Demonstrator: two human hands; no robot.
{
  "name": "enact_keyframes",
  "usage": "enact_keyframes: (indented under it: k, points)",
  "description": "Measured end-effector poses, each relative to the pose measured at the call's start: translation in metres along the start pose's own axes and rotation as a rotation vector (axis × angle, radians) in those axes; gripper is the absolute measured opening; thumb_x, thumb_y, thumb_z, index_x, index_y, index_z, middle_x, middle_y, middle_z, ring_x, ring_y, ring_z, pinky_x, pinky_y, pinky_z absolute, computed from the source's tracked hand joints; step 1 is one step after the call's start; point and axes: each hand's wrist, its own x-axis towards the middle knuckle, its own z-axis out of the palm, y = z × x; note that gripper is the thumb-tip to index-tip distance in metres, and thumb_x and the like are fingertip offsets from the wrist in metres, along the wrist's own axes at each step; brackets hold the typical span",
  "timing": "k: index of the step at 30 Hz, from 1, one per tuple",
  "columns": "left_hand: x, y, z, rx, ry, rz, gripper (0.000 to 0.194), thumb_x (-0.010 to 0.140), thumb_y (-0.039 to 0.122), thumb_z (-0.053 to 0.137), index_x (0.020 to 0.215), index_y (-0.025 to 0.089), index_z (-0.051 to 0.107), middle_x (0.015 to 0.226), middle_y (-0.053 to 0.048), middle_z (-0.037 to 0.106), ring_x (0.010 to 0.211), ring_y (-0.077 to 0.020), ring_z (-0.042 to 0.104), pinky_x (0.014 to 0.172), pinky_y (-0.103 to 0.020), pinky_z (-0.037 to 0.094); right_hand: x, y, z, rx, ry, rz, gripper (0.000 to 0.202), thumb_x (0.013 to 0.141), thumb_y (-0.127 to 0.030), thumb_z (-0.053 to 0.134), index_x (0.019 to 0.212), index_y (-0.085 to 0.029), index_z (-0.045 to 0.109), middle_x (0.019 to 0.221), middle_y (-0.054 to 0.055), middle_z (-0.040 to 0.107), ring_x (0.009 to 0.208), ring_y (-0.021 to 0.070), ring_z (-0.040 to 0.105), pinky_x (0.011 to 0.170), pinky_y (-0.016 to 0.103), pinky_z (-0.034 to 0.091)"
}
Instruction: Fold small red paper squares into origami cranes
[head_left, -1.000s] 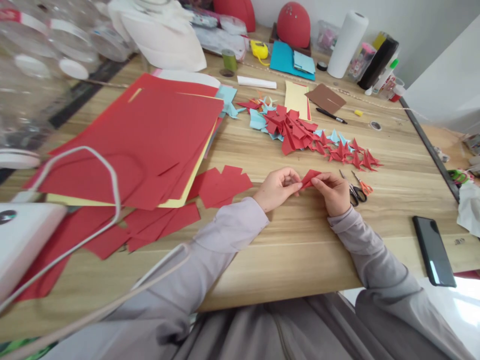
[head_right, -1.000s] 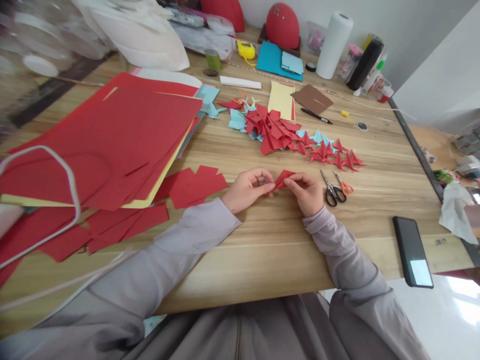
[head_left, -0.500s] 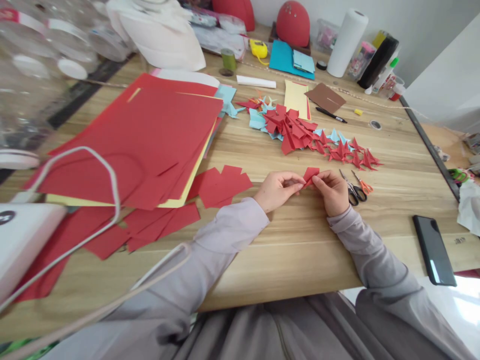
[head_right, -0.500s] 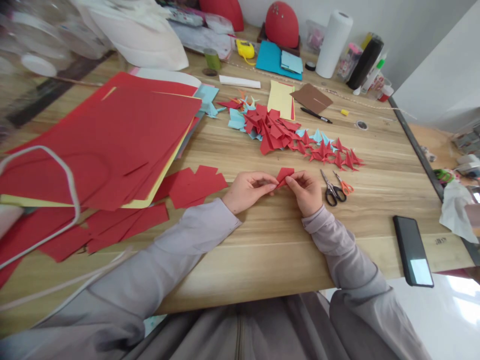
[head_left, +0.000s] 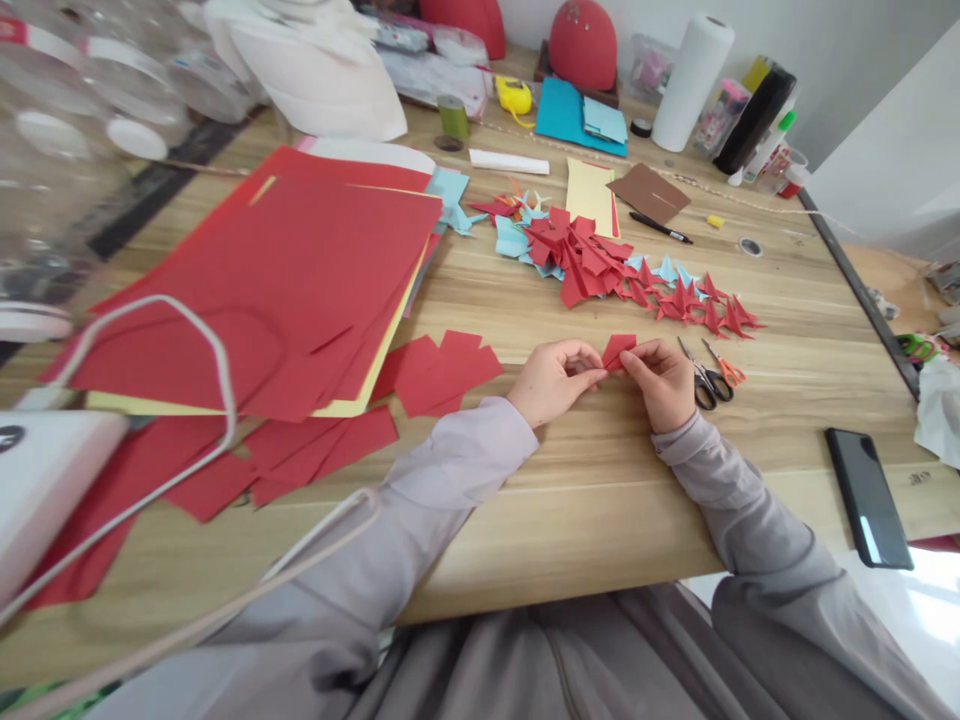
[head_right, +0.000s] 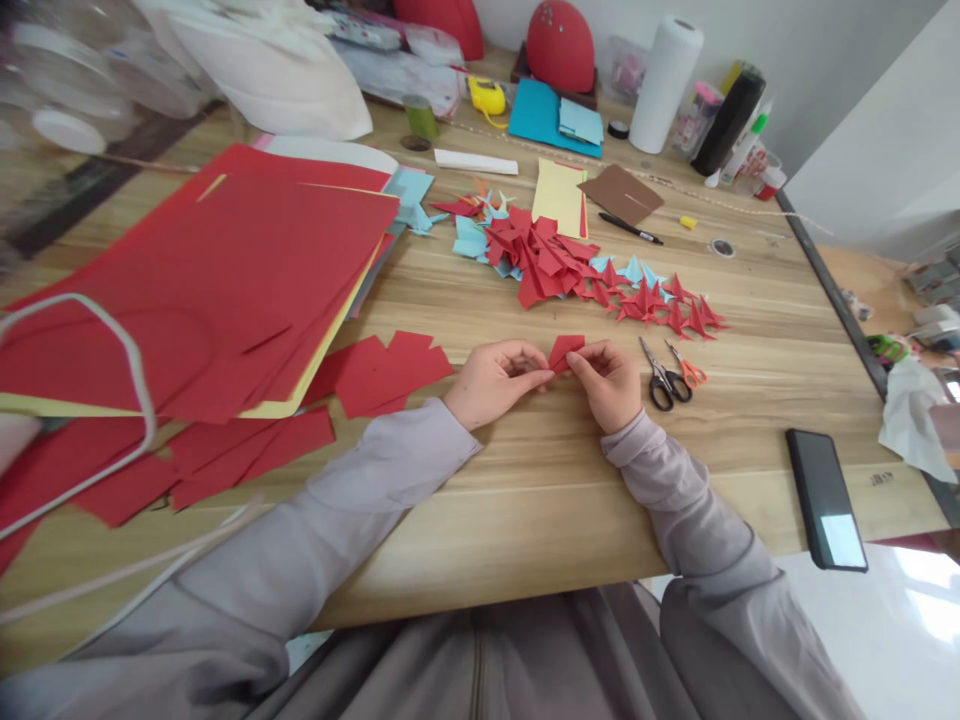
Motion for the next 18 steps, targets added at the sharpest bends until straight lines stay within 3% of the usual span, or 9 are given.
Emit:
enact_keyframes:
  k: [8,18]
  points:
    - [-0.0001,0.0037,-0.0002,-0.072,-0.036,-0.002,0.013,0.066,0.019,0.067,0.071,0.014,0.055,0.06,0.002,0.061,0.053,-0.0093,0.058,0.053,-0.021,0.046,-0.0011,-0.0015,0.0016,0.034,-0.005,-0.003,0.028,0.065,-0.04,0.075,0.069,-0.018,0.058,0.06,-0.001,0.065,0.055,0.0117,0.062,0.057,0.026,0.052]
    - [-0.0002,0.0027,-0.0011,-0.014,-0.074,0.056,0.025,0.072,0.017,0.063,0.097,0.013,0.066,0.065,0.002,0.059,0.055,-0.0077,0.056,0.058,-0.022,0.047,-0.0011,0.0003,0.0005,0.117,-0.029,0.0,0.029,0.065,-0.037,0.077,0.078,-0.018,0.059,0.07,0.0,0.068,0.062,0.0126,0.065,0.065,0.029,0.055]
